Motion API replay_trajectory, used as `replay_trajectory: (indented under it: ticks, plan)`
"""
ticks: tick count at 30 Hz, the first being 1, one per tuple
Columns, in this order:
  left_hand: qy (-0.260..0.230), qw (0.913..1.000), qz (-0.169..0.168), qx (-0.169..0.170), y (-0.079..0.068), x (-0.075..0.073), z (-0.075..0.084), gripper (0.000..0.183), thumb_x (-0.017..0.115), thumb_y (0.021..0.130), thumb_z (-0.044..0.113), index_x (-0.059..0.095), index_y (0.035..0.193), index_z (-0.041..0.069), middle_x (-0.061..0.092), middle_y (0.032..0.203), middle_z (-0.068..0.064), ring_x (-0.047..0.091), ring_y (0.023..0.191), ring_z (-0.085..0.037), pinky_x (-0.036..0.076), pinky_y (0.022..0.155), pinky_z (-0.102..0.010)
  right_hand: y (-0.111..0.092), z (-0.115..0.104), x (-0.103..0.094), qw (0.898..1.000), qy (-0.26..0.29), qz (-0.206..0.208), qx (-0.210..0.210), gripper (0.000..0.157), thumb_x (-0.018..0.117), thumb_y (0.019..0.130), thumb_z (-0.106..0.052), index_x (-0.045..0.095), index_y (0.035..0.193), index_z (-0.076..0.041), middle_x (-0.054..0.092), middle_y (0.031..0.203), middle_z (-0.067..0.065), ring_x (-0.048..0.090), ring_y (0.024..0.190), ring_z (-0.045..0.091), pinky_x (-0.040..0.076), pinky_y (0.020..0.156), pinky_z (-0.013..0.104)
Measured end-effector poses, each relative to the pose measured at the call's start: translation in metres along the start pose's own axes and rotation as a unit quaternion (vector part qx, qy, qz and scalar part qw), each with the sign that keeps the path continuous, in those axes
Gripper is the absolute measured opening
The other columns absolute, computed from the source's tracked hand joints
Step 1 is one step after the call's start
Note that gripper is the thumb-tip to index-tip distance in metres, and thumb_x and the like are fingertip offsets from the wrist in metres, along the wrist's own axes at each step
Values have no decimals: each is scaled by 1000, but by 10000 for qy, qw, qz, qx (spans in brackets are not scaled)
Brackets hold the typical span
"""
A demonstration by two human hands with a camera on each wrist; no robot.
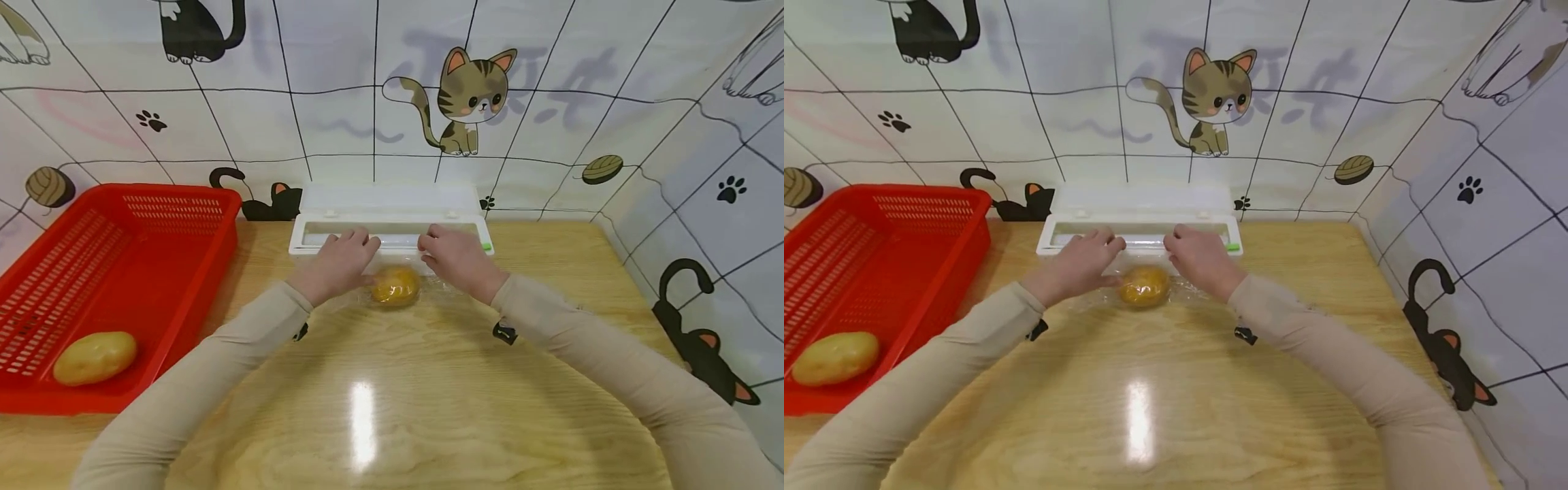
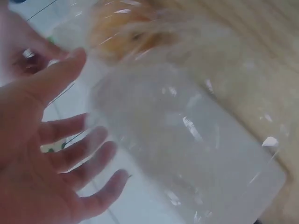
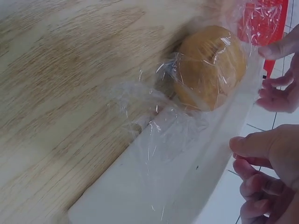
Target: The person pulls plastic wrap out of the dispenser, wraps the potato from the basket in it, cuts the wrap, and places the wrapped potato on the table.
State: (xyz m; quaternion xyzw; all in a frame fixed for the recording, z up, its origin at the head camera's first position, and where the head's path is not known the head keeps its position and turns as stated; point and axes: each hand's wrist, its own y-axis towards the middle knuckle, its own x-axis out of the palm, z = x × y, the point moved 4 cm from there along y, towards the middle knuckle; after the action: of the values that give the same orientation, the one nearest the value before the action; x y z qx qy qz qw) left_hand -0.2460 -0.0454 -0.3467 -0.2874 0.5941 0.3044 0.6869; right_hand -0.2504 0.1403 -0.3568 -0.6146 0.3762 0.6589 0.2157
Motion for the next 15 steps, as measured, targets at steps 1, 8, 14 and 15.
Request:
replay_trajectory:
  ticks: [1, 8, 14, 15]
  plan:
    - [91, 9999, 4, -77, 1, 4, 1, 55, 74, 85, 39, 51, 117, 0, 50, 105, -13, 49, 91, -29, 45, 75, -45, 0, -2, 0, 10000, -10, 8, -3, 10, 72, 88, -12, 64, 93, -8, 56, 86, 5, 54, 55, 19, 43, 45, 31]
    - [-195, 9994, 86, -270, 5, 17, -2, 50, 73, 84, 41, 53, 113, 6, 53, 102, -8, 46, 99, -30, 36, 89, -55, -4, -14, -1, 9998, 154, -61, 139, 9, 71, 88, -11, 66, 94, -7, 58, 86, 6, 54, 53, 21, 41, 43, 32]
    - [-95, 9997, 231, -61, 4, 20, 2, 47, 73, 83, 42, 54, 107, 6, 50, 96, -7, 44, 96, -30, 36, 88, -55, -3, -17, 2, 9978, 509, -279, 308, 4, 67, 89, -5, 68, 93, -5, 66, 86, 6, 61, 63, 23, 49, 54, 35]
    - [-75, 9996, 275, -32, 4, 21, 2, 46, 74, 83, 42, 54, 106, 6, 50, 94, -6, 44, 95, -29, 36, 88, -55, -2, -17, 3, 9969, 661, -273, 329, 3, 66, 90, -3, 68, 92, -4, 67, 84, 6, 61, 64, 23, 50, 57, 35]
